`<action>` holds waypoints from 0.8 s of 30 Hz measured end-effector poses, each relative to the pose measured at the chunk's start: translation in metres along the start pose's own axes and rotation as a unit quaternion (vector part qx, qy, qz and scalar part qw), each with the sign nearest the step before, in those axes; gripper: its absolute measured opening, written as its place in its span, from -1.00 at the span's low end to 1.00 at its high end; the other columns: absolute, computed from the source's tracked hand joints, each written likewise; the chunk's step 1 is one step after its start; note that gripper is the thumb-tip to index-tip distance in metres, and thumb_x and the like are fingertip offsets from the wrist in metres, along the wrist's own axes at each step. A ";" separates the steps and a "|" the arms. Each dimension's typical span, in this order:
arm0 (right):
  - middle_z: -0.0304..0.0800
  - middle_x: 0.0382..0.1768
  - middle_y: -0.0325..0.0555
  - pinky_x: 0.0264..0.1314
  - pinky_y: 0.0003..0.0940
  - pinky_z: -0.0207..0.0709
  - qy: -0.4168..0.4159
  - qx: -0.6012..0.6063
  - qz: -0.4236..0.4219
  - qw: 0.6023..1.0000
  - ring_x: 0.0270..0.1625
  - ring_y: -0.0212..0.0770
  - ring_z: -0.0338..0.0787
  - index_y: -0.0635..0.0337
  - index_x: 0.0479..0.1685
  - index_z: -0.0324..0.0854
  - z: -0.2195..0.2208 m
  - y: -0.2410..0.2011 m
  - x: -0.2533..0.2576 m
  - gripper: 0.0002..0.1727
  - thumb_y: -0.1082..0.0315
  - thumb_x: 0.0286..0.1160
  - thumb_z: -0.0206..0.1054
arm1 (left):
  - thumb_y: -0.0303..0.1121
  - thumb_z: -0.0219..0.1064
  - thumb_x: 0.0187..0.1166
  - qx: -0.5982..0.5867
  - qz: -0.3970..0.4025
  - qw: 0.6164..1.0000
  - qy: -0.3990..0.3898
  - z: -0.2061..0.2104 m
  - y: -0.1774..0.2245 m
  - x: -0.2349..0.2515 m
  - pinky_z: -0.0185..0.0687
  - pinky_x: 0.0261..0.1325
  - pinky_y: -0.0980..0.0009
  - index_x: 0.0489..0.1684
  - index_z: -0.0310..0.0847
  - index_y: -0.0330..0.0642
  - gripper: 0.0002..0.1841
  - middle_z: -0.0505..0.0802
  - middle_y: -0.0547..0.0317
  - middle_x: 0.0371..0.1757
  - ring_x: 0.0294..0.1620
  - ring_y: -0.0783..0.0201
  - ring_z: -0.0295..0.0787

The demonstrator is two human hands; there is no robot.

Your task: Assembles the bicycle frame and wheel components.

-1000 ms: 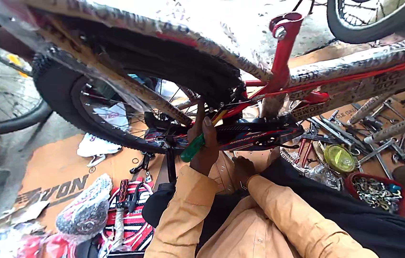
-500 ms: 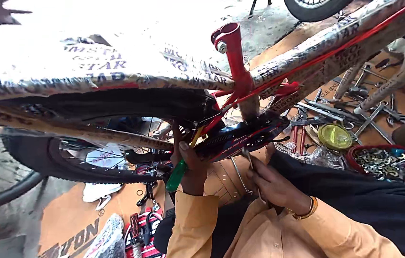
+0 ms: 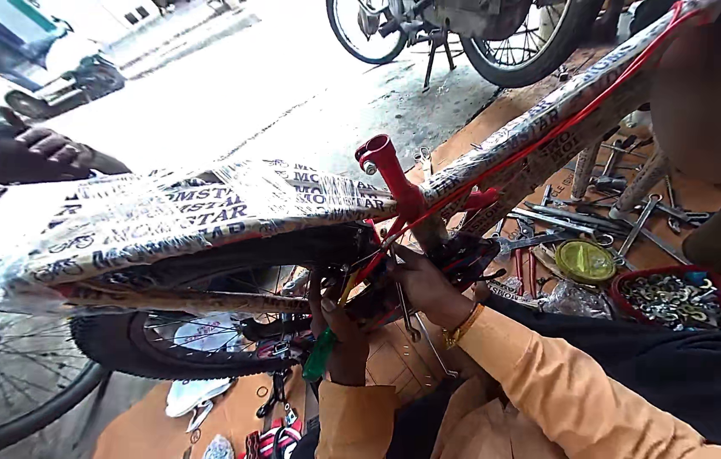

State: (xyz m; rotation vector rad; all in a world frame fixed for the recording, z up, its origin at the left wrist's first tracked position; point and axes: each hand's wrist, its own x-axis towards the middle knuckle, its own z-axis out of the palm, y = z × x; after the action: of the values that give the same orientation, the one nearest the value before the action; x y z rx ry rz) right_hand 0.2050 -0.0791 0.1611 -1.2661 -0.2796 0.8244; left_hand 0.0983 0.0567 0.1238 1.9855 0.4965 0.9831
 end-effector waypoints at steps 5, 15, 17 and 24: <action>0.85 -0.22 0.09 -0.40 -0.27 0.75 -0.008 0.015 0.019 1.000 -0.45 -0.12 0.83 0.05 0.73 0.24 0.003 0.001 0.017 -0.53 0.28 0.91 -0.02 | 0.18 -0.31 0.82 0.013 -0.012 1.000 -0.002 -0.001 -0.001 -0.001 0.63 0.37 0.41 0.73 0.23 -0.27 -0.24 0.71 0.01 0.45 0.33 0.43 0.70; 0.86 -0.19 0.05 -0.33 -0.20 0.81 -0.001 -0.112 -0.014 0.994 -0.38 -0.12 0.88 0.17 0.50 0.44 0.005 0.005 0.021 -0.63 0.28 0.86 0.04 | 0.15 -0.30 0.85 -0.006 -0.019 1.000 0.012 0.001 -0.002 -0.003 0.69 0.14 0.54 0.71 0.29 -0.21 -0.29 0.75 0.13 0.36 0.11 0.57 0.74; 0.87 -0.17 0.04 -0.31 -0.20 0.82 -0.028 -0.089 -0.032 0.995 -0.37 -0.10 0.89 0.16 0.54 0.40 0.004 0.009 0.019 -0.62 0.31 0.84 0.08 | 0.16 -0.30 0.86 -0.018 0.012 1.000 0.003 -0.002 -0.003 -0.003 0.67 0.29 0.54 0.72 0.26 -0.26 -0.26 0.72 0.10 0.46 0.28 0.55 0.72; 0.83 0.01 0.03 -0.21 -0.25 0.78 -0.095 -0.051 -0.001 0.994 -0.22 -0.16 0.86 -0.02 0.80 0.17 -0.010 0.003 0.012 -0.40 0.38 0.79 0.17 | 0.11 -0.33 0.87 0.000 0.045 0.999 0.007 -0.001 -0.008 -0.002 0.52 0.53 0.49 0.67 0.30 -0.36 -0.27 0.73 0.00 0.44 0.42 0.50 0.66</action>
State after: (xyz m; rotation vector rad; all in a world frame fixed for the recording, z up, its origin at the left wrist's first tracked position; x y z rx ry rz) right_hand 0.2179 -0.0781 0.1528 -1.2846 -0.4807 0.9399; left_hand 0.0964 0.0602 0.1167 2.0165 0.4166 1.0533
